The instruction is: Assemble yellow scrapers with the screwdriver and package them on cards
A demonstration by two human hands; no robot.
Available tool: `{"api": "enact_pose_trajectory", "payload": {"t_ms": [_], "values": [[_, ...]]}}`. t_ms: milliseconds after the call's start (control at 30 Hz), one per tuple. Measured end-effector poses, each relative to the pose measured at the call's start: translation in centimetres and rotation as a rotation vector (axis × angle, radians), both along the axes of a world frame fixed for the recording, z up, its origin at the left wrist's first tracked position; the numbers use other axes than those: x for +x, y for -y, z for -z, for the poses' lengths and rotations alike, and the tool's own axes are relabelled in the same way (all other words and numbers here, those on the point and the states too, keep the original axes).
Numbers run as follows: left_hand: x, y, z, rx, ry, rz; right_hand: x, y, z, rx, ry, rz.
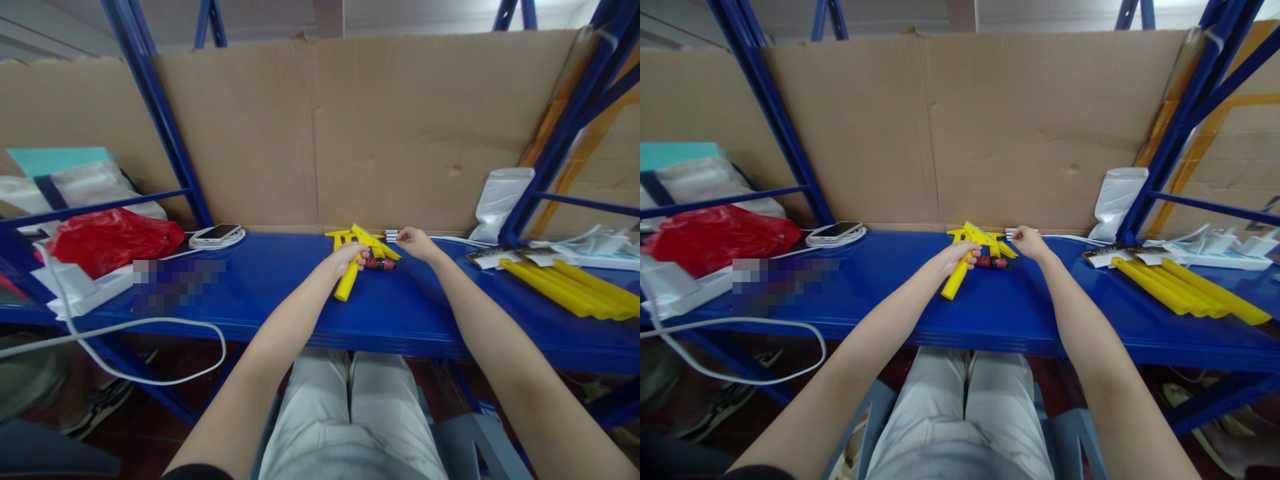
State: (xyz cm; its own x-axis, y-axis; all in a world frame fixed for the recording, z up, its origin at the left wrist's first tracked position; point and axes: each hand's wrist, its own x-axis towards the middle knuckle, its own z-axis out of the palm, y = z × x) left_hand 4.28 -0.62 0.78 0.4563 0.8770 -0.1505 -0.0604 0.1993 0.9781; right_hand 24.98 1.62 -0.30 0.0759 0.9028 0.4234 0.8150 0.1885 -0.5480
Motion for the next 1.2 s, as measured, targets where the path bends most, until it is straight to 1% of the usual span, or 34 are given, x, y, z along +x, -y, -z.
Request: {"api": "enact_pose_trajectory", "payload": {"t_ms": [67,133,200,267,433,667,933,1000,1133,1200], "values": [[0.0,0.0,0.1,0.003,0.007,-0.008,-1.3,0.2,-0.3,0.037,-0.213,-0.115],[0.0,0.1,0.0,0.01,0.021,-0.007,-2.6,0.5,-0.5,0.038,-0.356,-0.217],[0.0,0.4,-0.1,0.015,0.03,0.004,-3.7,0.9,-0.8,0.015,-0.429,-0.287],[-0.1,0.7,-0.3,0.015,0.032,0.014,-4.3,1.2,-0.9,-0.009,-0.46,-0.313],[-0.1,1.1,-0.5,0.031,0.032,0.02,-4.8,1.8,-1.3,-0.036,-0.474,-0.285],[-0.2,1.0,-0.5,0.034,0.053,0.039,-5.0,2.1,-1.4,-0.013,-0.464,-0.266],[-0.4,0.6,-0.4,0.035,0.12,0.088,-4.6,1.9,-1.5,0.015,-0.475,-0.139],[-0.5,0.6,-0.4,0.039,0.134,0.102,-4.6,2.1,-1.7,0.011,-0.524,-0.148],[-0.5,0.7,-0.4,0.039,0.151,0.125,-4.6,2.2,-1.8,-0.119,-0.627,-0.224],[-0.5,0.7,-0.4,0.034,0.154,0.119,-4.6,2.2,-1.6,-0.154,-0.645,-0.257]]}}
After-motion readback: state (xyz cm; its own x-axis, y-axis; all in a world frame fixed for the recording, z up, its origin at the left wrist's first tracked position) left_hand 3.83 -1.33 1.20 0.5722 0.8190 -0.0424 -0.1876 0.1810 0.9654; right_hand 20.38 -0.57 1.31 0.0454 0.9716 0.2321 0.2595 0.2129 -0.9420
